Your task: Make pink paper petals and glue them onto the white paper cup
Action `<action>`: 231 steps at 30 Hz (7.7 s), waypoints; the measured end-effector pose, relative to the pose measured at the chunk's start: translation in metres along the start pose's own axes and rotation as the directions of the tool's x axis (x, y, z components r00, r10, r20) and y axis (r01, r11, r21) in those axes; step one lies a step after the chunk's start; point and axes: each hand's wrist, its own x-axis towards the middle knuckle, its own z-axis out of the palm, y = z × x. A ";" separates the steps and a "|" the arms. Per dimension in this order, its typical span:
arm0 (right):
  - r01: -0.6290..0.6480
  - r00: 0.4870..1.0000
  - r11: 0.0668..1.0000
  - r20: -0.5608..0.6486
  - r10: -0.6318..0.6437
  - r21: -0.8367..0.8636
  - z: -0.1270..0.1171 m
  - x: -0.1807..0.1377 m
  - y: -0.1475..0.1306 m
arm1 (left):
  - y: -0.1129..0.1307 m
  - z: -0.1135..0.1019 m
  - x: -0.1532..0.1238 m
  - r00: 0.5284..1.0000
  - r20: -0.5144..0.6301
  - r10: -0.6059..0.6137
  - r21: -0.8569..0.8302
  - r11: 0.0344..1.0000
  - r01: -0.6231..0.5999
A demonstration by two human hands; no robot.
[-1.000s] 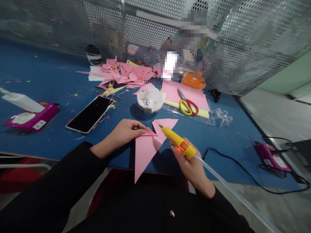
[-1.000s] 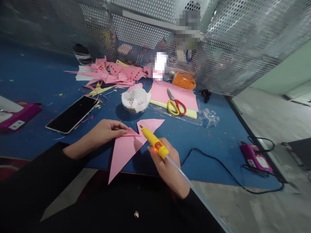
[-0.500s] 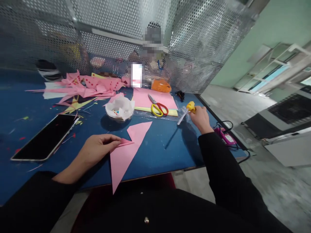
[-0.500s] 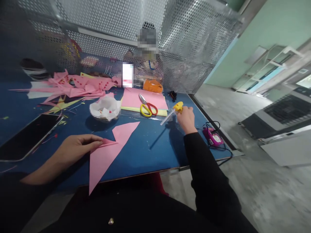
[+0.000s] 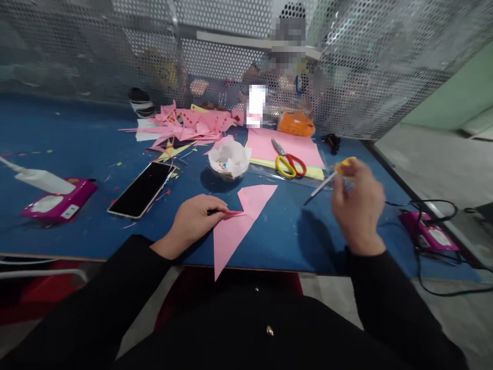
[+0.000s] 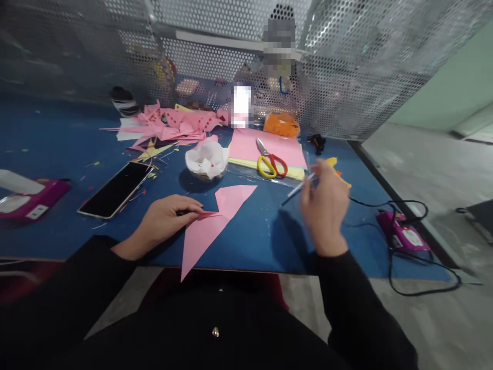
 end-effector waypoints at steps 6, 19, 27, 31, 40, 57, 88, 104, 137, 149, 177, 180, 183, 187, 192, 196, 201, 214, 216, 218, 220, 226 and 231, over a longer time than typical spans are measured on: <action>0.389 0.764 0.732 0.247 -0.595 0.560 0.028 -0.073 -0.112 | -0.010 0.000 -0.004 0.975 0.055 0.217 0.127 0.967 -0.222; 0.581 0.677 0.743 0.309 -0.668 0.333 0.038 -0.090 -0.122 | -0.001 0.001 -0.034 0.901 0.053 0.431 0.413 0.812 -0.412; 0.579 0.642 0.744 0.375 -0.669 0.335 0.039 -0.092 -0.122 | 0.018 0.010 -0.048 0.891 0.104 0.442 0.531 0.733 -0.426; 0.489 0.721 0.785 0.331 -0.609 0.381 0.039 -0.091 -0.119 | 0.020 0.010 -0.051 0.898 0.120 0.424 0.546 0.727 -0.416; 0.228 0.923 0.873 0.190 -0.335 0.432 0.008 -0.098 -0.085 | 0.021 0.003 -0.051 0.935 0.145 0.322 0.496 0.795 -0.351; 0.322 0.826 0.876 0.346 -0.445 0.358 0.028 -0.090 -0.091 | 0.031 0.019 -0.054 0.941 0.060 0.334 0.580 0.755 -0.305; 0.252 0.829 0.941 0.451 -0.331 0.226 0.042 -0.016 -0.081 | 0.028 0.024 -0.051 0.912 0.006 0.410 0.607 0.723 -0.329; 0.169 0.829 0.985 0.546 -0.124 -0.032 0.057 0.005 -0.090 | 0.024 0.010 -0.040 0.873 0.090 0.480 0.637 0.646 -0.421; 0.442 0.794 0.881 0.383 -0.472 0.171 0.011 -0.104 -0.066 | 0.045 0.041 -0.041 0.929 0.120 0.351 0.526 0.771 -0.360; 0.435 0.814 0.876 0.324 -0.482 0.210 0.012 -0.106 -0.063 | 0.043 0.045 -0.039 0.919 0.137 0.370 0.521 0.762 -0.384; 0.486 0.779 0.860 0.370 -0.506 0.154 0.009 -0.101 -0.066 | 0.045 0.056 -0.031 0.887 0.240 0.394 0.433 0.774 -0.461; 0.490 0.775 0.857 0.371 -0.512 0.159 0.009 -0.101 -0.065 | 0.046 0.055 -0.029 0.883 0.269 0.385 0.420 0.778 -0.467; 0.477 0.778 0.860 0.369 -0.509 0.182 0.007 -0.098 -0.065 | 0.047 0.054 -0.028 0.882 0.277 0.381 0.439 0.767 -0.468; 0.411 0.796 0.886 0.390 -0.464 0.214 0.005 -0.095 -0.067 | 0.048 0.052 -0.028 0.890 0.286 0.355 0.438 0.778 -0.451; 0.390 0.791 0.898 0.426 -0.439 0.201 0.001 -0.091 -0.071 | 0.048 0.051 -0.027 0.894 0.285 0.345 0.429 0.788 -0.441; 0.361 0.805 0.912 0.429 -0.410 0.196 -0.003 -0.088 -0.074 | 0.047 0.051 -0.026 0.889 0.291 0.355 0.422 0.786 -0.452; 0.390 0.756 0.894 0.476 -0.449 0.222 0.003 -0.091 -0.077 | 0.048 0.051 -0.026 0.888 0.278 0.367 0.428 0.780 -0.457; 0.416 0.791 0.908 0.469 -0.392 0.056 0.014 -0.087 -0.074 | 0.048 0.052 -0.027 0.892 0.282 0.353 0.427 0.786 -0.446; 0.423 0.789 0.904 0.467 -0.400 0.060 0.013 -0.087 -0.075 | 0.048 0.052 -0.027 0.894 0.283 0.348 0.422 0.791 -0.442; 0.407 0.794 0.911 0.471 -0.385 0.058 0.012 -0.087 -0.075 | 0.049 0.052 -0.027 0.895 0.278 0.349 0.426 0.790 -0.441; 0.392 0.797 0.919 0.481 -0.366 0.050 0.010 -0.086 -0.076 | 0.049 0.052 -0.027 0.897 0.277 0.344 0.433 0.789 -0.436; 0.493 0.743 0.868 0.492 -0.454 0.057 0.009 -0.090 -0.077 | 0.048 0.052 -0.027 0.891 0.300 0.341 0.425 0.788 -0.445; 0.491 0.742 0.870 0.500 -0.446 0.047 0.010 -0.090 -0.078 | 0.049 0.052 -0.027 0.900 0.276 0.338 0.423 0.798 -0.430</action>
